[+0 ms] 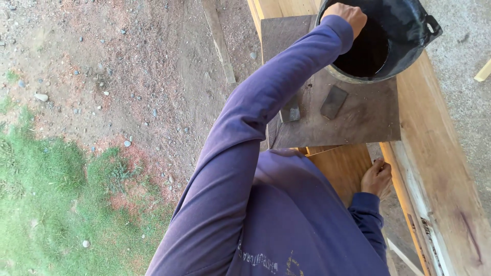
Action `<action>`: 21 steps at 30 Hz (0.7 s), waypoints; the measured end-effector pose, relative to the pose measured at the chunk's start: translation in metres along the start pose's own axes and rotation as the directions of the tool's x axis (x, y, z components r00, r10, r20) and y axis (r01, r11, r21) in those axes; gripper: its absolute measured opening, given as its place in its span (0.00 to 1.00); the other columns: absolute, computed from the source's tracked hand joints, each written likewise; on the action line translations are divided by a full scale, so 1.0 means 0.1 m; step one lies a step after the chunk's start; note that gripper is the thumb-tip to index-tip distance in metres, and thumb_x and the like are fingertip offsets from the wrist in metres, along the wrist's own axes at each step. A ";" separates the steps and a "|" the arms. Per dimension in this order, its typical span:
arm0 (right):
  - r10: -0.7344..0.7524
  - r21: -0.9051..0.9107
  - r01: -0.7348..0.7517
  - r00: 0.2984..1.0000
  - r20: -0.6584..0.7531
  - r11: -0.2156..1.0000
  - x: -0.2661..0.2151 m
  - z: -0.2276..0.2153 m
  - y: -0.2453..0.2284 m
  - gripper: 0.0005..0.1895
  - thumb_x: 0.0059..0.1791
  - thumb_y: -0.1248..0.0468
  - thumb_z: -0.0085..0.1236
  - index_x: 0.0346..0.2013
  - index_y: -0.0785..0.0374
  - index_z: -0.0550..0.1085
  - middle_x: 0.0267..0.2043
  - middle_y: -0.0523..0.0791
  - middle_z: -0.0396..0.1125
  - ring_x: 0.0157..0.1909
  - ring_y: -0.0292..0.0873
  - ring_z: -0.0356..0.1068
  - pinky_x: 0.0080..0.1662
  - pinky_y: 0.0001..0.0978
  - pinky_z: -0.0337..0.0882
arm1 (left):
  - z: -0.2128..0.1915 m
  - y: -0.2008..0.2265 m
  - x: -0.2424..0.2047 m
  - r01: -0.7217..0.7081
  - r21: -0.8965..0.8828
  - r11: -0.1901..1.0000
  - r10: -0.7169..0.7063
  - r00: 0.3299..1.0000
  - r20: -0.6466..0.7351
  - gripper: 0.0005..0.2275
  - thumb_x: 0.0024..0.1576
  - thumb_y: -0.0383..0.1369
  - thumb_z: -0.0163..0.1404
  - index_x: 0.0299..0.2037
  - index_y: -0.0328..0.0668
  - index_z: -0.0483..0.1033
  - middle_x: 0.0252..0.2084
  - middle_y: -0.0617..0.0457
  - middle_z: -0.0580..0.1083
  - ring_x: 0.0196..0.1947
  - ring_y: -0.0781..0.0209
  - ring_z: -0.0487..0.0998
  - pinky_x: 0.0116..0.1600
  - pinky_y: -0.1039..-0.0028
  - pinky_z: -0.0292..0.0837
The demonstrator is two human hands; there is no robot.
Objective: Apply a dark stain or oil to small wooden rectangular pieces using a spreader tool.
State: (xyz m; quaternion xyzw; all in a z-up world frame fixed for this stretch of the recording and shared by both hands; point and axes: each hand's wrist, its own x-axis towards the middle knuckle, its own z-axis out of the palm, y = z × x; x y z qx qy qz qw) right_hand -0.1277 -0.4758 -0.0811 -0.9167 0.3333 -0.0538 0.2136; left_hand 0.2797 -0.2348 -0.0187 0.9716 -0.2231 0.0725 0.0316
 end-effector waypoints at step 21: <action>0.045 -0.041 -0.042 0.997 0.063 0.998 -0.02 -0.04 -0.05 0.27 0.61 0.42 0.39 0.47 0.59 0.78 0.47 0.51 0.74 0.51 0.60 0.71 0.50 0.56 0.66 | -0.20 0.10 -0.09 0.100 -0.006 0.995 -0.101 0.994 -0.046 0.06 0.56 0.31 0.52 0.35 0.44 0.84 0.37 0.46 0.81 0.38 0.53 0.84 0.40 0.65 0.79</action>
